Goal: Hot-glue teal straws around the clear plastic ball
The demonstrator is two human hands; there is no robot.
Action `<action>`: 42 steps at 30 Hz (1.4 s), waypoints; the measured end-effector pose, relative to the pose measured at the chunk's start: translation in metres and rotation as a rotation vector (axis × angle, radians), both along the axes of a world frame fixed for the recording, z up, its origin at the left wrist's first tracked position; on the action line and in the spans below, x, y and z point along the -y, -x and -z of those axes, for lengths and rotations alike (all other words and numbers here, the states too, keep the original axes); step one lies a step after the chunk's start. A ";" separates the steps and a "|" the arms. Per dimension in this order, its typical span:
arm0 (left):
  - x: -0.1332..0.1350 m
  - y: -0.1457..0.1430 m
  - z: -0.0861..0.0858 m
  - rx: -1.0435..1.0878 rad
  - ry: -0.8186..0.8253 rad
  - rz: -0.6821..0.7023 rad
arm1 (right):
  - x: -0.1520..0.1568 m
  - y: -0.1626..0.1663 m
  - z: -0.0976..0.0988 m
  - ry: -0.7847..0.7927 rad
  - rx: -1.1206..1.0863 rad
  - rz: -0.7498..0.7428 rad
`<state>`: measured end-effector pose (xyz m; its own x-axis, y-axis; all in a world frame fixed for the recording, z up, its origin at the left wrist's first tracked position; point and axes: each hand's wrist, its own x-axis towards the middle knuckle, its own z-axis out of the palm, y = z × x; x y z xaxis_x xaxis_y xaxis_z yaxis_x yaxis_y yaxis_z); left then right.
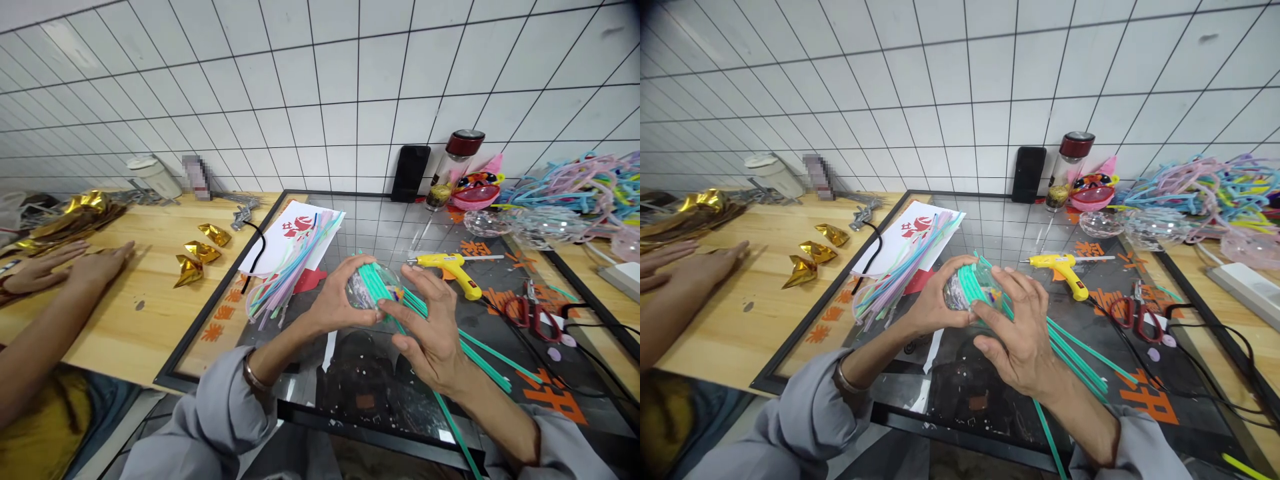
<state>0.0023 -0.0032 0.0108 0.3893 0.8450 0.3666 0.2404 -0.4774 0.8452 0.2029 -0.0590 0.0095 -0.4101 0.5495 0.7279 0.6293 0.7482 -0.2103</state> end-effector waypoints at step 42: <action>0.002 -0.002 0.004 0.020 -0.009 0.045 | 0.000 0.000 0.001 -0.072 0.005 0.055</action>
<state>0.0047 -0.0057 0.0068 0.4193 0.8234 0.3824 0.2019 -0.4953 0.8449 0.2024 -0.0592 0.0081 -0.3845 0.5176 0.7644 0.6710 0.7253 -0.1537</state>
